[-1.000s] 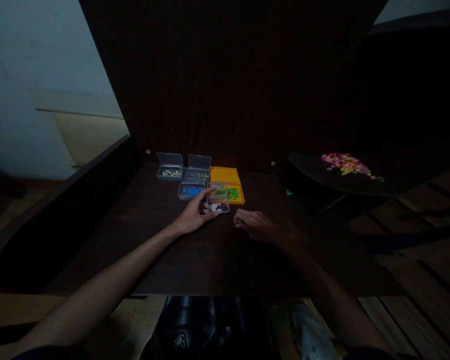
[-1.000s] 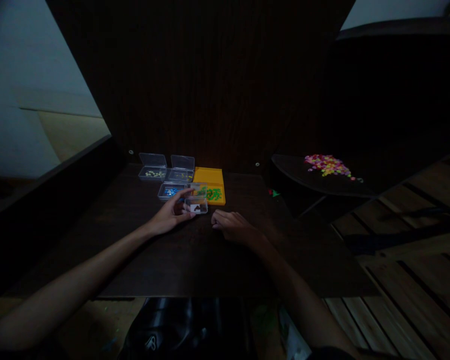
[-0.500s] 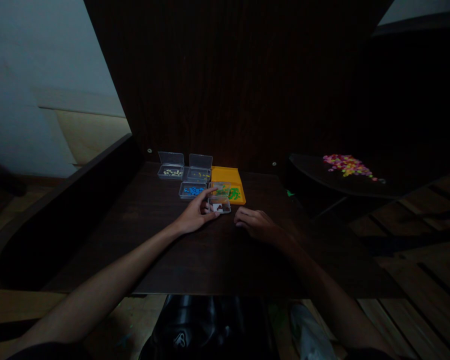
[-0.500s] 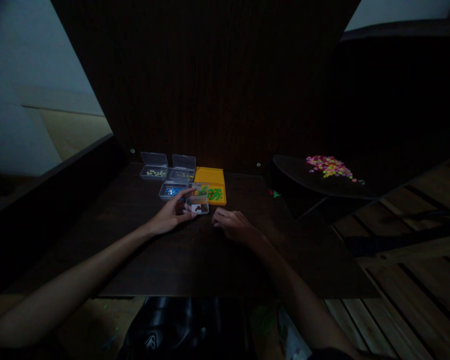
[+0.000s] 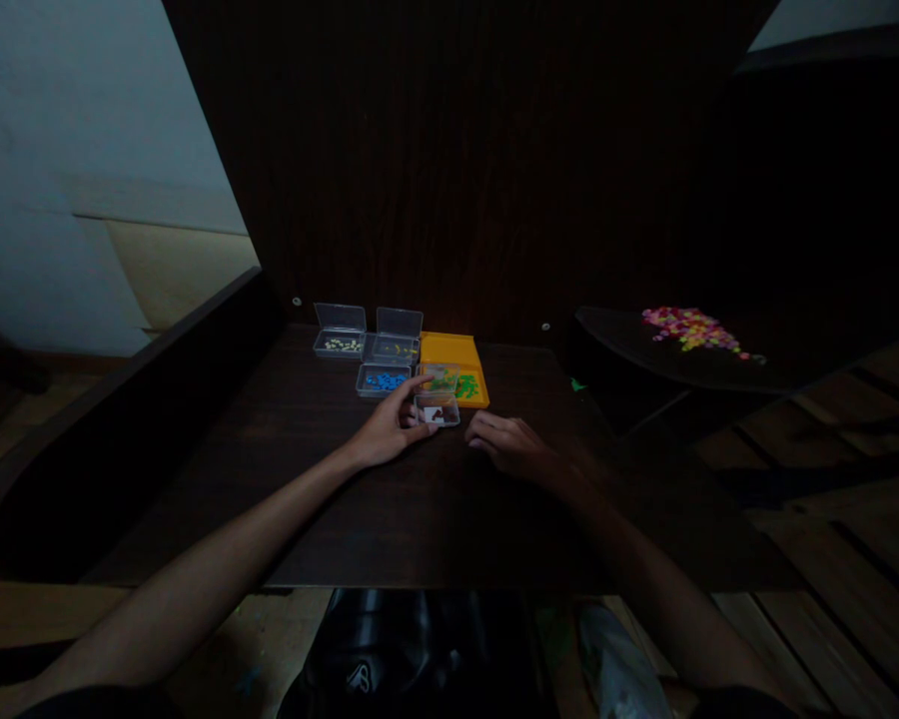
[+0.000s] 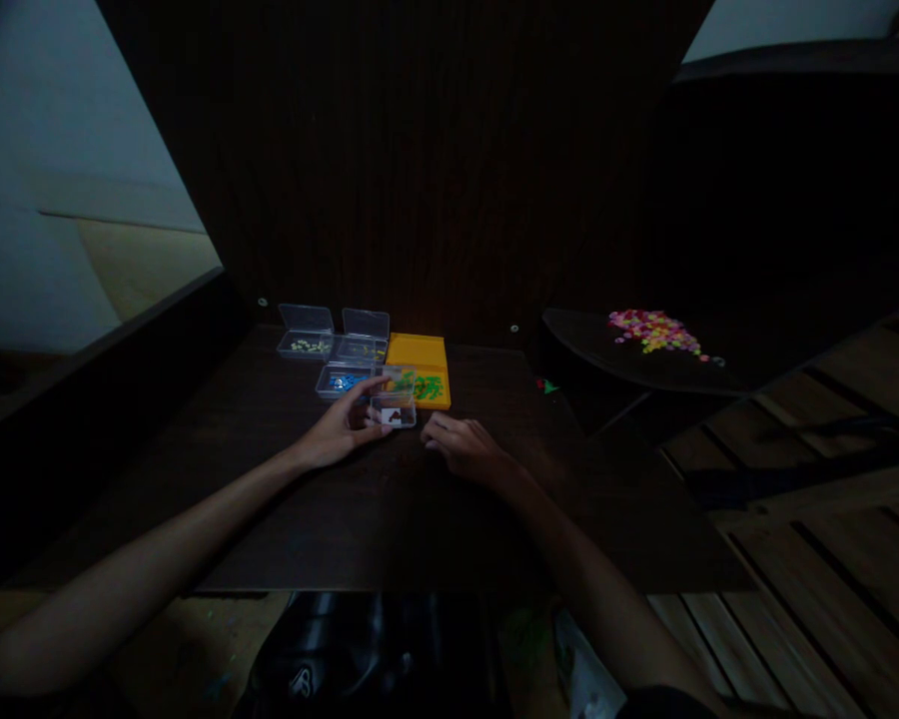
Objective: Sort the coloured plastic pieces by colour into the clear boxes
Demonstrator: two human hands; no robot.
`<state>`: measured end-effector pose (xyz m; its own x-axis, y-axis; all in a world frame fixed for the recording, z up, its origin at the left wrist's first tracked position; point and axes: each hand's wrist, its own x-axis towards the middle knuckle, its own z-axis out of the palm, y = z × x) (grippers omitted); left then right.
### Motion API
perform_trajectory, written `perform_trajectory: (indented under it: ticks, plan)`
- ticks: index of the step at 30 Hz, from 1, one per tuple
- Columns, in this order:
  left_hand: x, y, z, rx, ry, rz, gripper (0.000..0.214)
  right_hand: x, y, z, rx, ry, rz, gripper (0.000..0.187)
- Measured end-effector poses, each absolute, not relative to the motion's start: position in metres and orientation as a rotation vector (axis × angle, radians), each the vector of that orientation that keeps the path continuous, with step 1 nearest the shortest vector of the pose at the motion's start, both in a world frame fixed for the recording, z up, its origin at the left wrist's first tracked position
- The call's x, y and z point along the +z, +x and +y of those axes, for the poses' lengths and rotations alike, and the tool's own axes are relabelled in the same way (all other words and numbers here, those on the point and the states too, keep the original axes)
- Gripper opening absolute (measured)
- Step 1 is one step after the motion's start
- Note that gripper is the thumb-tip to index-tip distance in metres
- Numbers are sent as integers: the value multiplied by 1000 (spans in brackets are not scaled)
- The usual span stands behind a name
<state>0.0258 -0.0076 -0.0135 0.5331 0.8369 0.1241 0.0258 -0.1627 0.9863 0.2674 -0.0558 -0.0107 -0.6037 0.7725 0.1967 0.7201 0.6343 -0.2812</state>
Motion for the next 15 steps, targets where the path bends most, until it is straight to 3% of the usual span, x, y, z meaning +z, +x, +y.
perform_trajectory:
  ticks: [15]
  plan:
    - [-10,24,-8,843,1563,746,74,-15,266,-55,323,-1288,-2513,12]
